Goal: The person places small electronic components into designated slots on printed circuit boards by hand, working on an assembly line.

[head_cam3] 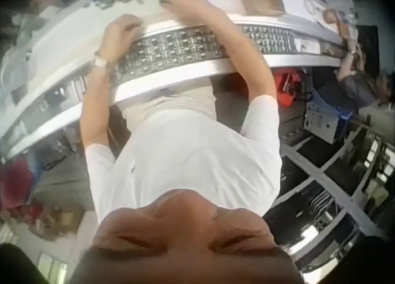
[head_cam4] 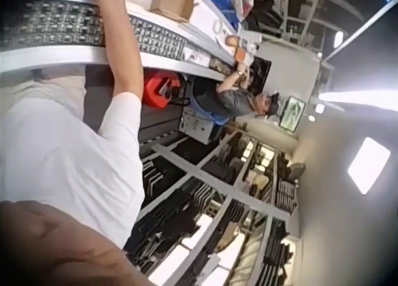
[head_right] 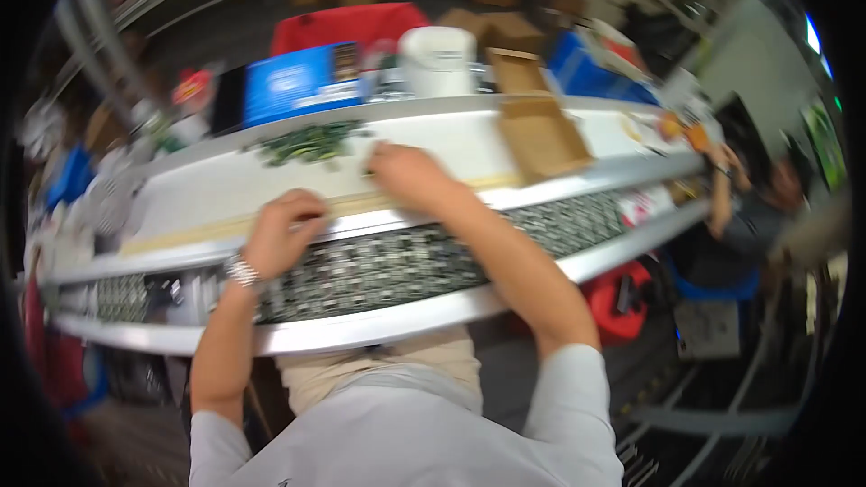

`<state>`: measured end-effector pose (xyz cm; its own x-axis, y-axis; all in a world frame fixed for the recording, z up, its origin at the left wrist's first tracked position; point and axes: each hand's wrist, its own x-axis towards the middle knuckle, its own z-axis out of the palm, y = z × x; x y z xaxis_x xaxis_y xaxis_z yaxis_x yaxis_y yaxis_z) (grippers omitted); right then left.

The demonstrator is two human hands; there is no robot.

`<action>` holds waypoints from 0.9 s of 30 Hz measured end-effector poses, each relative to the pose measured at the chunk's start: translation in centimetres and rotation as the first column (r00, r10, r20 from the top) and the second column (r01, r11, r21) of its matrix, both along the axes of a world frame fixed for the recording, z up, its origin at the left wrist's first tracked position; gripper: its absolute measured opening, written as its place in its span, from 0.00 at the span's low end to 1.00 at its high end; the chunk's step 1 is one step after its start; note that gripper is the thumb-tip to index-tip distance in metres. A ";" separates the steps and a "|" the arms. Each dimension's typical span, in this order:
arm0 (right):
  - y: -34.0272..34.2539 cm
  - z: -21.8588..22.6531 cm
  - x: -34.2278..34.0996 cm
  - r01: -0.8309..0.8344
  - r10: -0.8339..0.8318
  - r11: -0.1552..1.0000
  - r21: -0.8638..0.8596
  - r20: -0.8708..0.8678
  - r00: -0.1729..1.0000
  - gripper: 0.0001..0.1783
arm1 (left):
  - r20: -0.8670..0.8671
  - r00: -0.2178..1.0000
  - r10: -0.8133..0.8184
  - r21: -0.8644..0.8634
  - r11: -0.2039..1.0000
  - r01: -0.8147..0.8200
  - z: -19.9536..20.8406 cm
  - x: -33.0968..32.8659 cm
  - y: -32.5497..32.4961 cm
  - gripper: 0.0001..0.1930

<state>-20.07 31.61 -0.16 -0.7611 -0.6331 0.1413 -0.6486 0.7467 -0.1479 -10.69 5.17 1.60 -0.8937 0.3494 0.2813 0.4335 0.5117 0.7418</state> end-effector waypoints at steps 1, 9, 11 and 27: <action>0.1 -0.7 -0.1 -0.068 0.067 0.989 -0.129 -0.013 0.998 0.11 | 0.015 1.000 0.006 -0.033 0.999 -0.005 -0.6 0.3 -0.4 0.09; 0.9 0.1 2.7 -0.117 0.112 0.993 -0.018 -0.189 0.976 0.15 | -0.096 0.995 0.007 -0.012 1.000 -0.008 -7.0 -1.2 3.1 0.06; 0.1 0.5 1.9 -0.161 0.156 0.987 -0.016 -0.168 0.973 0.16 | -0.086 0.995 0.043 -0.046 0.998 -0.047 -5.7 -0.7 2.1 0.05; 5.8 1.6 5.0 0.127 0.010 0.821 -0.557 0.237 0.971 0.11 | -0.032 0.999 0.022 -0.191 0.981 -0.028 -4.9 -0.6 2.8 0.04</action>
<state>-15.03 37.43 1.43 -0.8481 -0.4470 0.2845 -0.5055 0.5217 -0.6873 -11.33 7.94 -3.33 -0.8950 0.3772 0.2380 0.4394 0.6541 0.6157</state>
